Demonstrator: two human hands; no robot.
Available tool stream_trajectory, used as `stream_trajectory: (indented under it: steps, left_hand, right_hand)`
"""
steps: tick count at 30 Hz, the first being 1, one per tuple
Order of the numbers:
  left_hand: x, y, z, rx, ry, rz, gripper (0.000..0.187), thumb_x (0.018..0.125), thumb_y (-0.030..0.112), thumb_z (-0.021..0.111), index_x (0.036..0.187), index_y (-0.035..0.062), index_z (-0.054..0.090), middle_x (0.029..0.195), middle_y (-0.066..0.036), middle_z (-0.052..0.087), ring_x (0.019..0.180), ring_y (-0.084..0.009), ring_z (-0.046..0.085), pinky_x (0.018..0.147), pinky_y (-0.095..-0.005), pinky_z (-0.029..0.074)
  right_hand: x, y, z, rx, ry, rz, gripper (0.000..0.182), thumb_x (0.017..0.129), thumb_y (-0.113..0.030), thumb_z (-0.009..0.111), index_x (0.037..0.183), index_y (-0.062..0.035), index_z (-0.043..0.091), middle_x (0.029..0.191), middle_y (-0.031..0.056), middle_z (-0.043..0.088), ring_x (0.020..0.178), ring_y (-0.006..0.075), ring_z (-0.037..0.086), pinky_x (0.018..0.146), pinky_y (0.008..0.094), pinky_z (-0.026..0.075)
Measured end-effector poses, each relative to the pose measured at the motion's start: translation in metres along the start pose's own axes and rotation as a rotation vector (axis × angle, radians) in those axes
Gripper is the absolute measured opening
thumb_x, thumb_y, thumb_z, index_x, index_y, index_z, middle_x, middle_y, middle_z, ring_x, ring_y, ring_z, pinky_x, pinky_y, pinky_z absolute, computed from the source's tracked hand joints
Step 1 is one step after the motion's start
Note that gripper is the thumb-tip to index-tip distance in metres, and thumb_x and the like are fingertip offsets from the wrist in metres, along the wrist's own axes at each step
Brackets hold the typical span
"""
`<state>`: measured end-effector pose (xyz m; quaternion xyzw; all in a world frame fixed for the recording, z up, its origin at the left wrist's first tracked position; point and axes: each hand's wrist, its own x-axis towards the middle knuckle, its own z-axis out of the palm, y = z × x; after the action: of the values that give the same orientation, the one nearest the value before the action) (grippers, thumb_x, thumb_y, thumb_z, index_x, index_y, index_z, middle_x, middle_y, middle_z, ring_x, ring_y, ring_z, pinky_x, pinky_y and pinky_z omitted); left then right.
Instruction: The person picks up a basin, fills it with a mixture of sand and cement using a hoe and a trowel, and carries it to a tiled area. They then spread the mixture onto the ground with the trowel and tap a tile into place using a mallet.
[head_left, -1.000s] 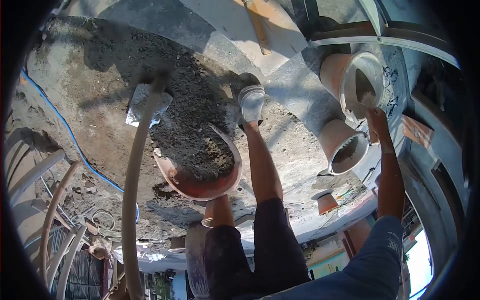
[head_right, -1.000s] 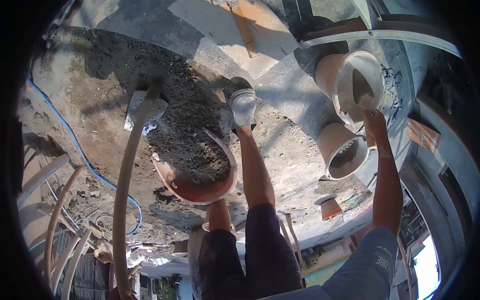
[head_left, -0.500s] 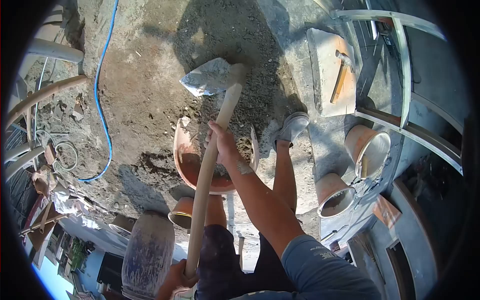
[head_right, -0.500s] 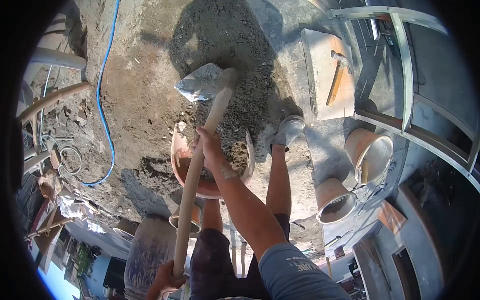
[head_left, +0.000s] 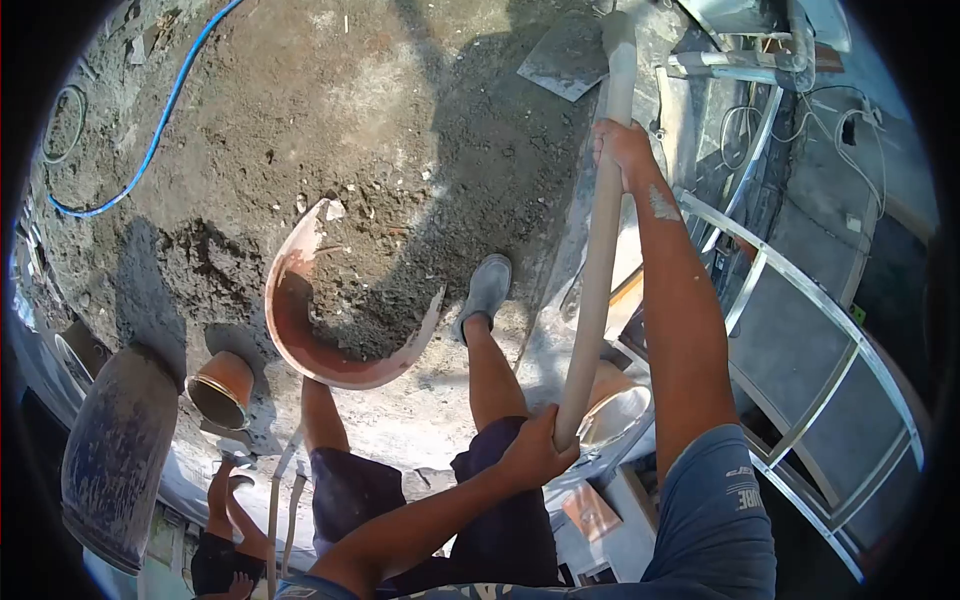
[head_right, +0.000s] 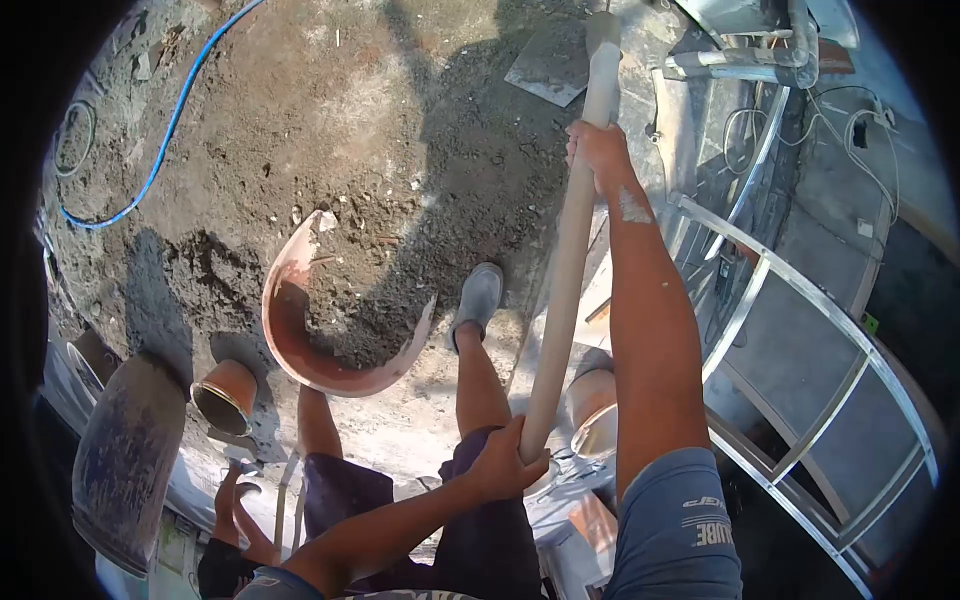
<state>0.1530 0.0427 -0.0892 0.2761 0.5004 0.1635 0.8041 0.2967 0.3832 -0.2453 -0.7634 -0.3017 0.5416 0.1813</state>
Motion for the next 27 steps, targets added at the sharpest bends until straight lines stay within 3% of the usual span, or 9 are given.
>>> stream_trajectory:
  steps: [8, 11, 21, 27]
  left_hand:
    - [0.015, 0.038, 0.061, -0.105, -0.041, -0.075, 0.05, 0.077, 0.024, 0.065, 0.11, -0.0087, 0.045, 0.085, -0.03, 0.06, 0.078, -0.0376, 0.065, 0.069, -0.0413, 0.05]
    - [-0.005, 0.038, 0.065, -0.12, -0.062, -0.108, 0.043, 0.078, 0.02, 0.062, 0.106, -0.0074, 0.044, 0.085, -0.03, 0.06, 0.081, -0.0407, 0.063, 0.072, -0.0435, 0.049]
    - [-0.083, 0.024, 0.052, -0.102, -0.132, -0.216, 0.048, 0.079, 0.022, 0.063, 0.109, -0.0084, 0.042, 0.085, -0.031, 0.06, 0.08, -0.0422, 0.063, 0.072, -0.0437, 0.05]
    - [-0.136, 0.028, 0.05, -0.201, -0.132, -0.354, 0.05, 0.076, 0.025, 0.066, 0.106, -0.0089, 0.045, 0.084, -0.028, 0.06, 0.078, -0.035, 0.065, 0.07, -0.0404, 0.051]
  right_hand:
    - [0.014, -0.005, -0.027, -0.197, -0.064, 0.056, 0.012, 0.08, -0.013, 0.059, 0.079, -0.0004, 0.057, 0.061, 0.0067, 0.054, 0.048, 0.0184, 0.052, 0.046, 0.0316, 0.045]
    - [0.006, 0.012, -0.035, -0.177, -0.046, 0.115, 0.013, 0.08, -0.014, 0.059, 0.079, -0.001, 0.057, 0.061, 0.0067, 0.054, 0.048, 0.0184, 0.052, 0.046, 0.0314, 0.045]
    - [-0.052, 0.081, -0.015, -0.083, -0.114, 0.272, 0.013, 0.079, -0.015, 0.06, 0.074, -0.0043, 0.055, 0.06, 0.0056, 0.053, 0.047, 0.0181, 0.052, 0.045, 0.0324, 0.045]
    - [-0.112, 0.13, 0.02, -0.146, -0.183, 0.365, 0.012, 0.079, -0.012, 0.059, 0.072, -0.0034, 0.054, 0.058, 0.0057, 0.051, 0.046, 0.0188, 0.051, 0.043, 0.0332, 0.044]
